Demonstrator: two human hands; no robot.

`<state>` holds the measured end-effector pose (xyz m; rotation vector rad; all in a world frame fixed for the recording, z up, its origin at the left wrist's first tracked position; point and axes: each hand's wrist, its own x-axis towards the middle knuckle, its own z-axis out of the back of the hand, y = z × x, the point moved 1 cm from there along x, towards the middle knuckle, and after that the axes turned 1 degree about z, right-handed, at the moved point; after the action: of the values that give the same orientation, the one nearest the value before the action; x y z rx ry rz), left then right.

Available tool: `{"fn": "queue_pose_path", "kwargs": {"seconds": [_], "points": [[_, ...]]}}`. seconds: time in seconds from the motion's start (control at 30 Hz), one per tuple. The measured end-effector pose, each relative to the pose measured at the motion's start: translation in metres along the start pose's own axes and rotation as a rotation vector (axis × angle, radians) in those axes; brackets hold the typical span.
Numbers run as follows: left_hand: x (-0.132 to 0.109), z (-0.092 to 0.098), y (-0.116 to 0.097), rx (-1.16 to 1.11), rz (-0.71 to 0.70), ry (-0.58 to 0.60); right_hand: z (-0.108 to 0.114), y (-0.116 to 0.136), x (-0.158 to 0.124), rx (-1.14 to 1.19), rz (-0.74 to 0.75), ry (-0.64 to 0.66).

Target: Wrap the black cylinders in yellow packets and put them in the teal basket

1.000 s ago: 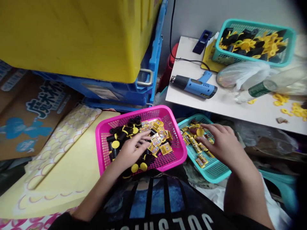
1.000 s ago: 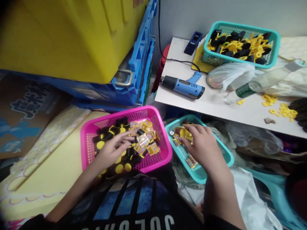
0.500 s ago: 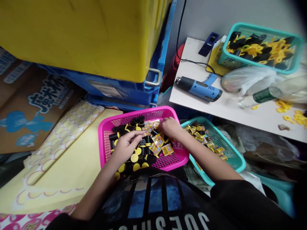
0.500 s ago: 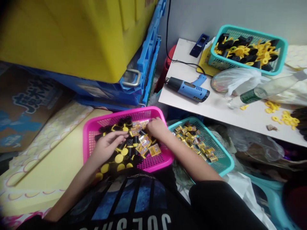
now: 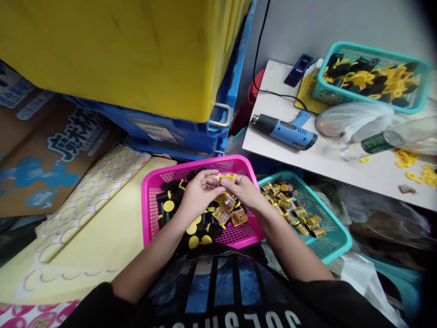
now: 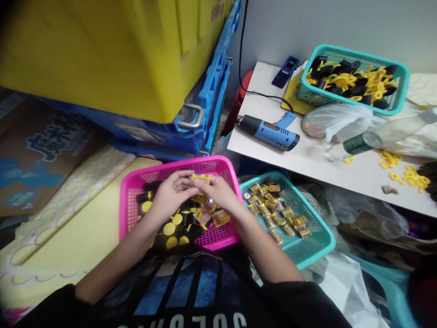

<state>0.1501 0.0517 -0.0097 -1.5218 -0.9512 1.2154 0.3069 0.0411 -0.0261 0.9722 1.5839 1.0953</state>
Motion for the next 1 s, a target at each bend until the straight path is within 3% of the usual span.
{"fn": "queue_pose_path", "kwargs": {"seconds": [0.2,0.37,0.57,0.67,0.73,0.83,0.93,1.0], "points": [[-0.007,0.004,-0.004,-0.110,0.116,-0.054,-0.008,-0.001,-0.010,0.087,-0.036,-0.112],[-0.010,0.010,-0.009,-0.079,0.075,-0.053,-0.015,0.006,-0.008,-0.187,0.098,-0.138],[-0.008,0.027,-0.023,0.076,-0.023,-0.141,-0.026,0.025,0.003,-0.438,0.233,-0.222],[-0.012,0.042,-0.026,0.093,-0.031,-0.308,-0.029,0.012,0.012,-0.659,0.236,-0.120],[-0.015,0.053,-0.023,0.106,-0.026,-0.410,-0.032,-0.005,0.018,-0.894,0.237,0.081],[-0.021,0.067,-0.016,0.162,-0.001,-0.447,-0.035,-0.028,0.023,-1.054,0.260,0.296],[-0.027,0.075,-0.010,0.234,0.016,-0.413,-0.030,-0.027,0.021,-0.939,0.275,0.256],[-0.030,0.078,-0.006,0.266,0.020,-0.370,-0.023,-0.017,0.015,-0.677,0.269,0.165]]}}
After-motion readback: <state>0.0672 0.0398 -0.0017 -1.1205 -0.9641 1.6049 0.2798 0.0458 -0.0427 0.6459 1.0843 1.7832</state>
